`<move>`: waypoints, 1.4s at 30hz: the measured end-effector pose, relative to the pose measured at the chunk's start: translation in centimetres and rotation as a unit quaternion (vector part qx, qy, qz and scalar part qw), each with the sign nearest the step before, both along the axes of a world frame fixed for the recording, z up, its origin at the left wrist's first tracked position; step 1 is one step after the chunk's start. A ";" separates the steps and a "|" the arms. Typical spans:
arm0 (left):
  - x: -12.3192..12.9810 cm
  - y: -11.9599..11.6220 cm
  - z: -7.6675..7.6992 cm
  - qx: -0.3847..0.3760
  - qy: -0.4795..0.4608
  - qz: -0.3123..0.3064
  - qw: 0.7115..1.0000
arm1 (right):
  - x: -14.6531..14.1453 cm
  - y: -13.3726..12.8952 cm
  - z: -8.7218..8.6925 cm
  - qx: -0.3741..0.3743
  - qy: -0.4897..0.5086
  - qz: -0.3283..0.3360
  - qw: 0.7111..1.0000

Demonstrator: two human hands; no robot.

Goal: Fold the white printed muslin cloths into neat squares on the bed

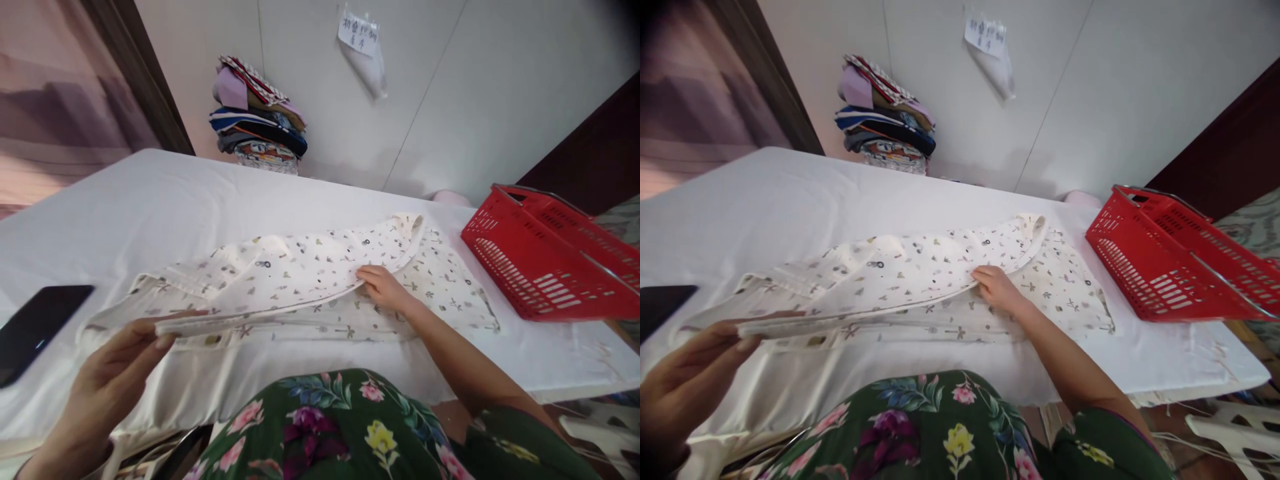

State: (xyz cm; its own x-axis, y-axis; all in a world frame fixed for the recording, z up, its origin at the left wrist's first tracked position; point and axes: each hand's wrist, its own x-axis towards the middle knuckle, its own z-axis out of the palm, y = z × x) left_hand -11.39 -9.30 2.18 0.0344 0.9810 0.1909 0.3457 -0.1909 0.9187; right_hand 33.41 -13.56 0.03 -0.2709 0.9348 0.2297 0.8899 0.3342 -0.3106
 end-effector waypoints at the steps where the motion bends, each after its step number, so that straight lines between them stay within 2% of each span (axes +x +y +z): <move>1: -0.3 -0.1 0.2 -0.022 0.000 -0.037 0.999 | -1.1 0.3 0.3 -0.015 0.030 0.010 0.999; 3: -0.7 -0.2 0.8 -0.070 0.003 -0.106 0.992 | -3.1 0.8 0.9 -0.064 0.092 0.027 0.993; 6: -0.8 -0.5 1.7 -0.083 0.046 -0.136 0.986 | -5.2 1.4 1.6 -0.145 0.145 0.061 0.977; 10: -0.2 -1.2 2.7 -0.100 0.080 -0.151 0.980 | -6.3 1.6 2.0 -0.188 0.099 0.095 0.972; 16: -0.1 -1.3 2.4 -0.099 0.097 -0.176 0.975 | -7.0 1.7 0.4 -0.113 -0.062 0.131 0.983; 19: -0.3 -1.2 2.0 -0.078 0.104 -0.190 0.973 | -7.1 1.9 -0.5 -0.068 -0.105 0.134 0.983; 21: -0.5 -1.2 1.8 -0.059 0.109 -0.206 0.971 | -7.0 1.7 -0.4 -0.042 -0.087 0.136 0.986; 25: -1.0 -1.3 1.3 -0.039 0.125 -0.233 0.964 | -6.2 0.2 1.1 0.022 -0.010 0.138 0.990; 27: -1.3 -1.4 1.1 -0.039 0.122 -0.227 0.965 | -5.9 -0.9 1.4 0.031 -0.024 0.140 0.989; 30: -1.1 -1.6 1.1 -0.044 0.106 -0.234 0.965 | -5.6 -1.9 0.6 0.034 -0.066 0.146 0.987; 34: -0.6 -1.8 1.7 -0.052 0.097 -0.246 0.963 | -5.8 -2.2 -0.9 0.046 -0.072 0.141 0.986; 39: -0.9 -1.7 1.7 -0.049 0.111 -0.235 0.964 | -6.0 -2.1 -1.3 0.035 -0.070 0.170 0.982; 42: -0.9 -1.7 1.7 -0.053 0.109 -0.223 0.967 | -6.0 -2.1 -1.6 0.034 -0.063 0.163 0.984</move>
State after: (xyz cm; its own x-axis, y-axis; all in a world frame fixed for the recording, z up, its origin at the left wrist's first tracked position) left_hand -12.32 -11.03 3.90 0.4870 0.8729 0.0301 0.4380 -0.2739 0.8562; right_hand 27.45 -15.67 -1.53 -0.5846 0.7770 0.2336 0.7615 0.6248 -0.1725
